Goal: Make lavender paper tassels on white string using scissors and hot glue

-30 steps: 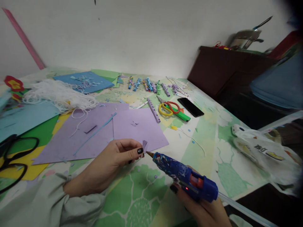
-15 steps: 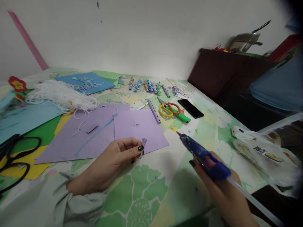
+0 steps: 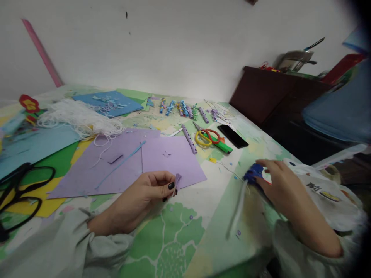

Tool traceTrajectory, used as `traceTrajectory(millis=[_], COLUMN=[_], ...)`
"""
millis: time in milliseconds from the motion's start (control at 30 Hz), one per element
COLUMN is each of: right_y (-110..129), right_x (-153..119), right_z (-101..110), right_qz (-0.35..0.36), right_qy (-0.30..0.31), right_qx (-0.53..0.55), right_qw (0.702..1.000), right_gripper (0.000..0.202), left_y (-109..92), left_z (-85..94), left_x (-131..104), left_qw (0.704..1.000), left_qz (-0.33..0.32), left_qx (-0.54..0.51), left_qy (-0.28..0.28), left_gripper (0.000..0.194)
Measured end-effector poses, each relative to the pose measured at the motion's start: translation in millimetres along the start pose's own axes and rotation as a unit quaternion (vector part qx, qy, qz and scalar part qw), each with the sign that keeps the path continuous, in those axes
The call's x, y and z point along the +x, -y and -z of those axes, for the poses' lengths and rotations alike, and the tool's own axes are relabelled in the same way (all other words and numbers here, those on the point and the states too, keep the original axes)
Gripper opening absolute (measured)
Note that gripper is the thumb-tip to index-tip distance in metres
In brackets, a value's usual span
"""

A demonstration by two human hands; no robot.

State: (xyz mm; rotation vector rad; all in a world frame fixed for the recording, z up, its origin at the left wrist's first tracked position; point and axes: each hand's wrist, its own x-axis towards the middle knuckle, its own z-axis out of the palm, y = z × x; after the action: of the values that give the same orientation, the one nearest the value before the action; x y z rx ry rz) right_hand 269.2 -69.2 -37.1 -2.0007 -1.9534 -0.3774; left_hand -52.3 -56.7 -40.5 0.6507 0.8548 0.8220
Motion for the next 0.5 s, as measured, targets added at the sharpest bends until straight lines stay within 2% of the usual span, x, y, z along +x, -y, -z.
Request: traceTrajectory(millis=[33, 67, 100, 167, 233, 300, 367, 433, 500], right_y=[19.1, 39.9, 60.7, 97.6, 123.2, 137.0, 142.9, 145.1, 146.2], right_x=[1.7, 3.0, 3.9, 5.7, 7.7, 9.2, 9.4, 8.4, 7.0], right_z=[5.0, 8.6, 10.2, 6.7, -3.6, -15.3, -23.4, -26.6, -26.5], right_qz=[0.018, 0.044, 0.069, 0.103, 0.087, 0.057, 0.027, 0.001, -0.017], right_qy=[-0.021, -0.008, 0.026, 0.134, 0.192, 0.244, 0.279, 0.299, 0.306], right_qx=[0.073, 0.167, 0.27, 0.438, 0.556, 0.641, 0.695, 0.723, 0.733], right_qw=[0.997, 0.985, 0.96, 0.883, 0.804, 0.726, 0.662, 0.623, 0.607], right_gripper=[0.024, 0.018, 0.014, 0.009, 0.005, 0.009, 0.018, 0.025, 0.028], left_y=[0.1, 0.2, 0.4, 0.7, 0.8, 1.1, 2.0, 3.5, 4.9], left_z=[-0.5, -1.0, -1.5, -2.3, -2.4, -1.7, -0.6, 0.5, 1.2], left_x=[-0.1, -0.3, -0.5, -1.2, -2.1, -2.9, -3.4, -3.2, -2.3], left_qw=[1.0, 1.0, 1.0, 1.0, 0.999, 0.999, 0.999, 0.999, 0.998], left_qz=[0.002, 0.002, 0.003, 0.004, 0.005, 0.003, 0.002, 0.003, 0.001], left_qx=[-0.002, -0.002, -0.001, 0.005, 0.013, 0.017, 0.017, 0.014, 0.009], left_qy=[0.002, 0.003, 0.006, 0.016, 0.031, 0.041, 0.046, 0.051, 0.055], left_gripper=[0.027, 0.026, 0.026, 0.026, 0.025, 0.023, 0.022, 0.021, 0.021])
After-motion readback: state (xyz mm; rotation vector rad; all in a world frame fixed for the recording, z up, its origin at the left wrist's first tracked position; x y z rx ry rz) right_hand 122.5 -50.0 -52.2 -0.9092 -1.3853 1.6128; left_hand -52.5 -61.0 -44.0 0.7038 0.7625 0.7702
